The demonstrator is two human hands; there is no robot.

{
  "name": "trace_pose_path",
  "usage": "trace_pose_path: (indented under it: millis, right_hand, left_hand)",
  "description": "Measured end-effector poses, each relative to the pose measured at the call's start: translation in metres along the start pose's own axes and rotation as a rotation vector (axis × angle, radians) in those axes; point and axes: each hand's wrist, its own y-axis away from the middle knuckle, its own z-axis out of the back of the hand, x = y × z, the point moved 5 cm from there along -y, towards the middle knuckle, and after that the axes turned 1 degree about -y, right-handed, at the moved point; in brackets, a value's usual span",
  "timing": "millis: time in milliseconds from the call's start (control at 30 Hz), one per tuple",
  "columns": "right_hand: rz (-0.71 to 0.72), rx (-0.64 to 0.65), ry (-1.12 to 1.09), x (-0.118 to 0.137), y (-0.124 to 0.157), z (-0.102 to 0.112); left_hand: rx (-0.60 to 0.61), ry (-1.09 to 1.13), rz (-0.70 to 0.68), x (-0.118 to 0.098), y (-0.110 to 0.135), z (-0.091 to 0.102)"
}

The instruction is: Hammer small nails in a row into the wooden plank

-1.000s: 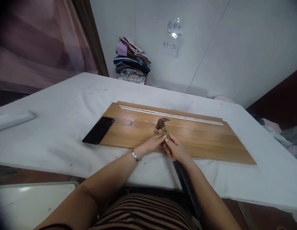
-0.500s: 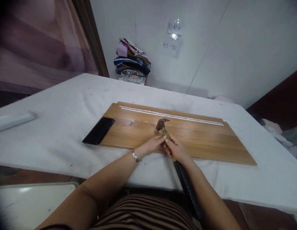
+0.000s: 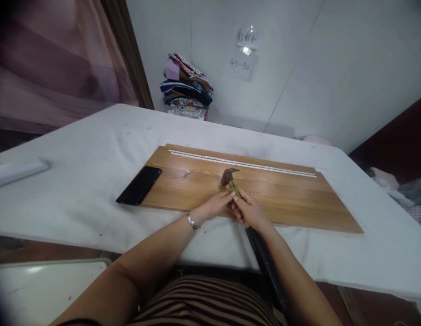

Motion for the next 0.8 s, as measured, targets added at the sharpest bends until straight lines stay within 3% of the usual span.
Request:
trace_pose_path:
  millis: [800]
  right_hand:
    - [-0.017,0.028,-0.035,-0.004,-0.0004,-0.0007]
  left_hand:
    - [0.022,0.007,0.0,0.0032,-0.002,0.0017]
